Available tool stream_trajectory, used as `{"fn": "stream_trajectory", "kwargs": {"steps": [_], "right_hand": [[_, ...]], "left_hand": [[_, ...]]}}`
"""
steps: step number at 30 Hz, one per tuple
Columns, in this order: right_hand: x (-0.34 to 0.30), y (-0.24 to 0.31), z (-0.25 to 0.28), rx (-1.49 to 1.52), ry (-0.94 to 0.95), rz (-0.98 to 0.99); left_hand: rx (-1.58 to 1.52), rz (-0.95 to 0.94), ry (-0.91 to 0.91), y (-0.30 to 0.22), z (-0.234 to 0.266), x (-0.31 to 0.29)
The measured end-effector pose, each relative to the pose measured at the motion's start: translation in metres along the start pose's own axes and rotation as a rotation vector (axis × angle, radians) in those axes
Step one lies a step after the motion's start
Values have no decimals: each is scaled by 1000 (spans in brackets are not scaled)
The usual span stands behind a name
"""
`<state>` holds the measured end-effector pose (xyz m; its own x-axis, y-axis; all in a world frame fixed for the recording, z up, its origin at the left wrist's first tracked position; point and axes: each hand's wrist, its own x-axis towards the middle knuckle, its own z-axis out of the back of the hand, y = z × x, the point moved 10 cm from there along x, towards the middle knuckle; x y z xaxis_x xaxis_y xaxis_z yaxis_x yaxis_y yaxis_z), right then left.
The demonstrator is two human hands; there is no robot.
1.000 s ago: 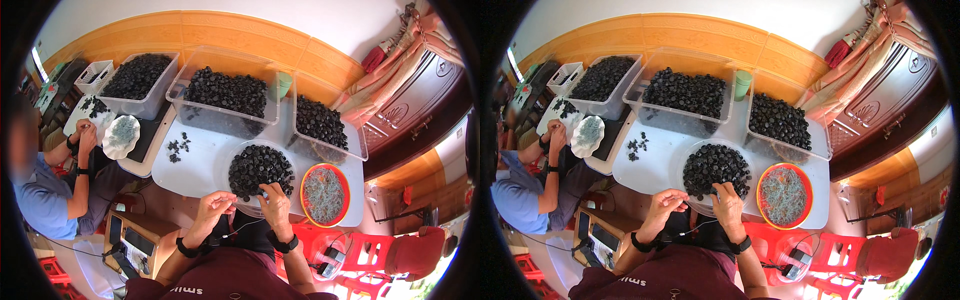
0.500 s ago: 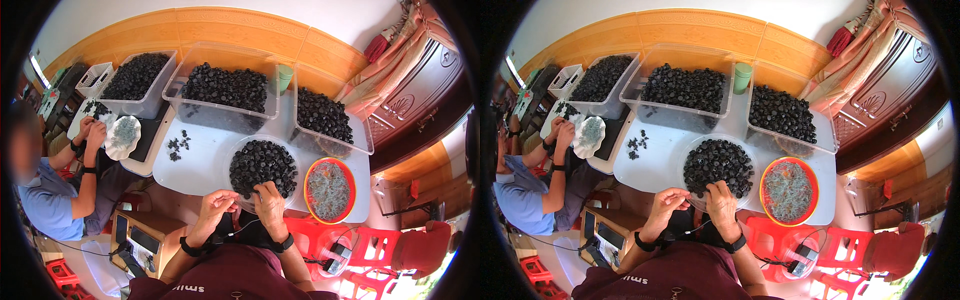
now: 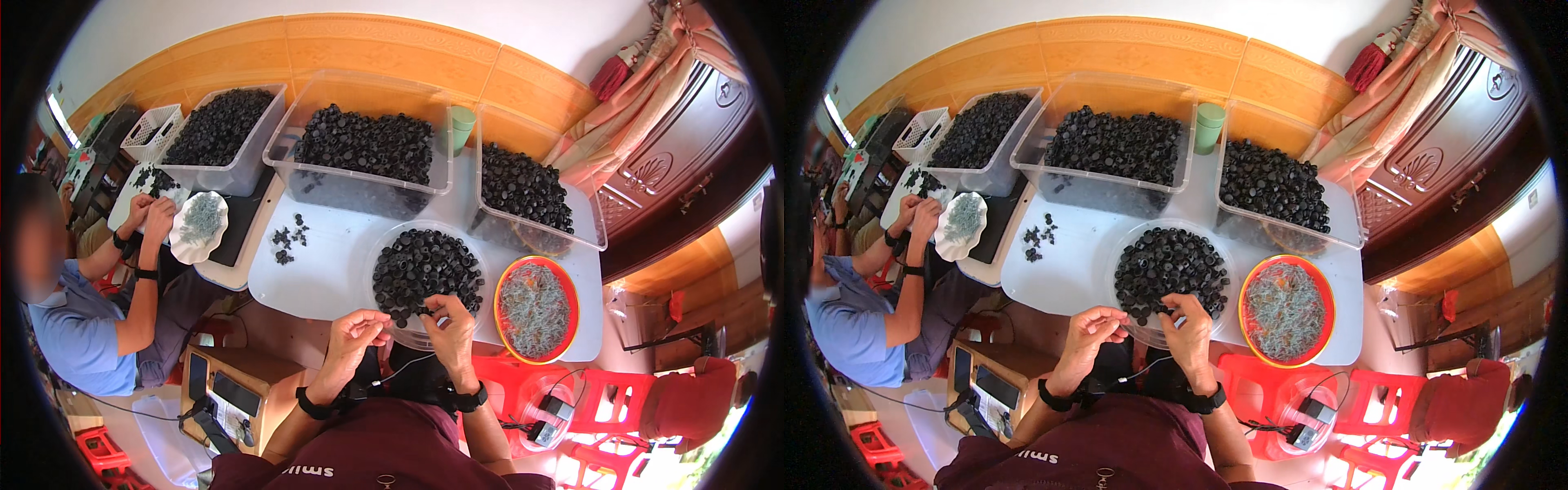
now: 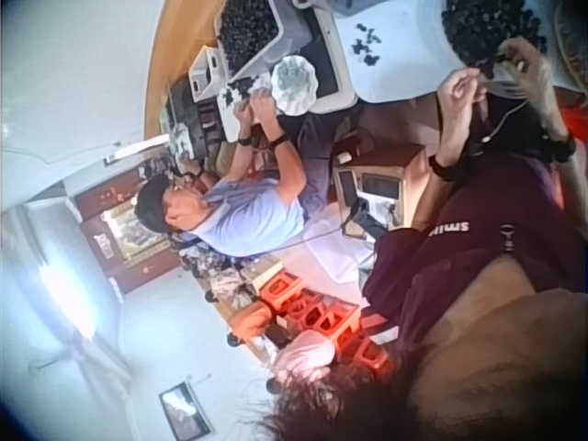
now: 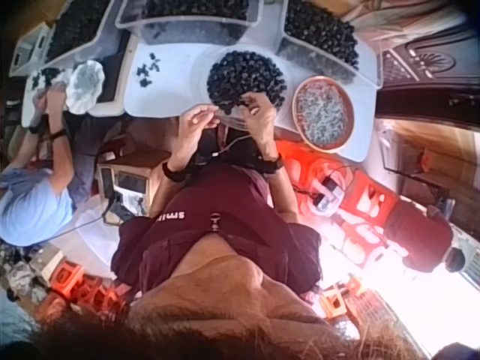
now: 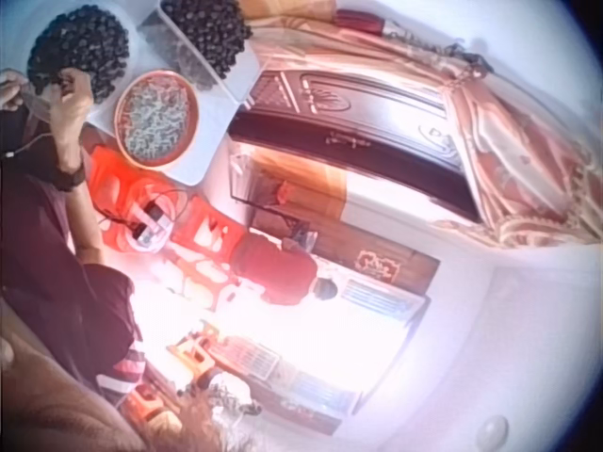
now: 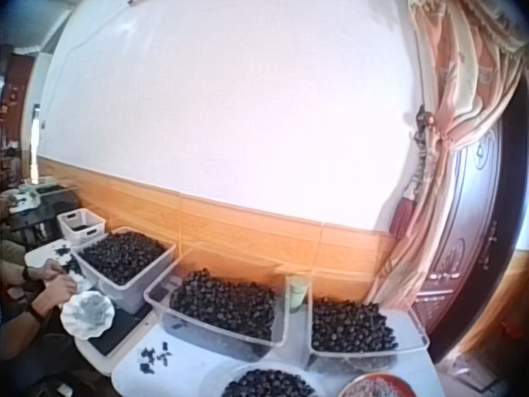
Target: Sorting and inspecting small black plastic components at a table.
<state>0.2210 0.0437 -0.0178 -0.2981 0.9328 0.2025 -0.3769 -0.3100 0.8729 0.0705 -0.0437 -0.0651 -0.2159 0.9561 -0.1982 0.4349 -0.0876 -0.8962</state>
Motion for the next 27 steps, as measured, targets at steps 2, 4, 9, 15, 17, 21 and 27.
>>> {"fn": "stream_trajectory", "kwargs": {"steps": [2,4,9,15,17,21,27], "right_hand": [[0,-9,3,100,-16,-76],[0,-17,1,265,6,-149],[-4,-16,5,398,1,-175],[-12,13,3,371,48,-78],[-14,22,1,309,62,-10],[-14,36,14,212,87,50],[-3,-29,123,-327,-285,-18]], "left_hand": [[-1,7,-2,-5,-7,2],[-2,14,-7,-6,-13,5],[29,12,71,-3,-29,16],[-179,162,162,6,-52,19],[-196,169,189,11,-48,20],[-232,204,197,16,-46,21],[-191,210,156,12,-42,19]]}}
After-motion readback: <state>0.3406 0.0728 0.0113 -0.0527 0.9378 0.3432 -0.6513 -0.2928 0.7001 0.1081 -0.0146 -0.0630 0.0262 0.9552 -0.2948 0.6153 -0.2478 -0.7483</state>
